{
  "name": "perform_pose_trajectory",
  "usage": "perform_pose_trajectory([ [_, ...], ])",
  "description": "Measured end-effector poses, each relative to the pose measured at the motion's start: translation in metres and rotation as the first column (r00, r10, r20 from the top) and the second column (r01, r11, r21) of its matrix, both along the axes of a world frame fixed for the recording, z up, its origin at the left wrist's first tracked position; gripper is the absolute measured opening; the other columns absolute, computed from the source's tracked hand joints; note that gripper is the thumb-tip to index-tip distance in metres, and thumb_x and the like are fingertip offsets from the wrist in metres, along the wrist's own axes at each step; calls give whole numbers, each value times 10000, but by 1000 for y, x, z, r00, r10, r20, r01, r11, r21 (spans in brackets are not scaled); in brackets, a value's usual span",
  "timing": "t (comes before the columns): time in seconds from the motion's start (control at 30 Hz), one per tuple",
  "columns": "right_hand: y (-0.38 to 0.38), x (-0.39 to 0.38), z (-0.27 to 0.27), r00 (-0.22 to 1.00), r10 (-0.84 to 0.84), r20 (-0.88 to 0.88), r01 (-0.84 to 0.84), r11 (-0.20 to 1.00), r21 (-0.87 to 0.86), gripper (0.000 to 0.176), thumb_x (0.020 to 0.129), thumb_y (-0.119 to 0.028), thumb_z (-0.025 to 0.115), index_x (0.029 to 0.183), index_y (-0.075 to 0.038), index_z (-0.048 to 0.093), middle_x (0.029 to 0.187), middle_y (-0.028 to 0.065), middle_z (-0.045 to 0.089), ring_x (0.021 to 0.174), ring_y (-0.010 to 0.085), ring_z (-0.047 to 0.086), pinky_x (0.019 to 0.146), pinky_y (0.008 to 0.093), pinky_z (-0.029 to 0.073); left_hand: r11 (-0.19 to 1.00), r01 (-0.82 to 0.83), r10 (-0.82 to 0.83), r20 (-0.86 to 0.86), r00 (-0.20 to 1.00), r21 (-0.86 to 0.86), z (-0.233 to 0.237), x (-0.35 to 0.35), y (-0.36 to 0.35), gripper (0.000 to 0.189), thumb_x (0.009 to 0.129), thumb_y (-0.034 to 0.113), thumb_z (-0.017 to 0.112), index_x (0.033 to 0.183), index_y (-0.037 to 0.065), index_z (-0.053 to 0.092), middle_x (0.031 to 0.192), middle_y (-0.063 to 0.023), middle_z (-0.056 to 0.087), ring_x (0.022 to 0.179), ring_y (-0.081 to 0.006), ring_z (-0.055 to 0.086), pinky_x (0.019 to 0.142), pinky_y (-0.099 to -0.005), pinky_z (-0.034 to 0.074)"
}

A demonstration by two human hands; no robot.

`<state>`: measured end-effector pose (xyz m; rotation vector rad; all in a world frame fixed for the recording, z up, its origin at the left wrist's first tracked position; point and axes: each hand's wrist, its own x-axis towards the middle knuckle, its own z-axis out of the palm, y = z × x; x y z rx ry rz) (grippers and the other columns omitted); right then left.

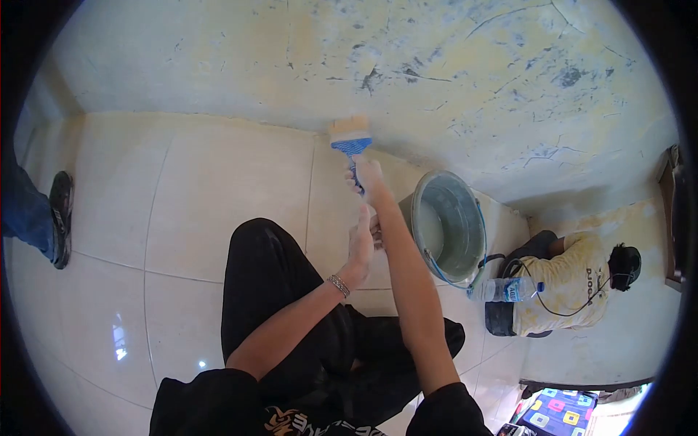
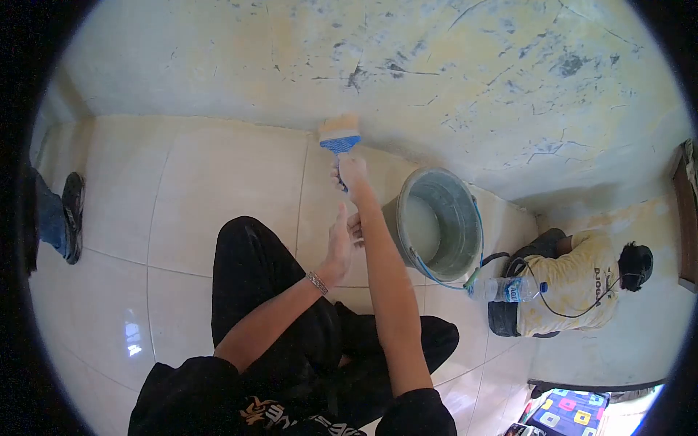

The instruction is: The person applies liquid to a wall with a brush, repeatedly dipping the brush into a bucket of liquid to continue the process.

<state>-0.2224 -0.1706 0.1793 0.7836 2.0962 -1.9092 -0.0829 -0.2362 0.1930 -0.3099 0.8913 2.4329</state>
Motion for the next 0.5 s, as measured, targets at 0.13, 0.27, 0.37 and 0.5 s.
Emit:
perform_pose_trajectory([
  [0.13,13,-18,53,999,25,24,-16,955,-295,187,876,-172,426,776,-29,496,590,26,470,409,89,411,322,204,282,969,112,-66,-205,977,220,2,-6,-2,757,911,619,210,1267,6,475,1151,-66,581,899,-162,546,833,-317,386],
  [0.27,-11,-1,143,969,-40,-246,-42,946,-321,156,889,-176,438,827,-45,496,587,3,450,410,69,381,323,190,269,880,213,-34,-392,920,425,12,-7,-10,742,929,583,187,1248,-11,496,1143,-102,585,879,-189,560,834,-325,392],
  [0.37,-24,19,203,878,62,-474,-143,980,-138,175,917,-234,460,864,-70,491,599,-18,448,412,54,372,319,184,255,867,234,-50,-391,919,440,26,-2,-16,718,939,562,205,1205,-18,534,1090,-120,603,818,-176,573,784,-307,412],
  [0.5,-22,-1,246,633,48,-773,-180,980,-87,230,943,-276,421,860,-72,489,579,-19,437,395,78,362,330,197,254,889,254,-97,-384,918,382,23,0,-13,750,927,581,164,1200,-6,542,1076,-150,607,833,-196,576,795,-301,414],
])
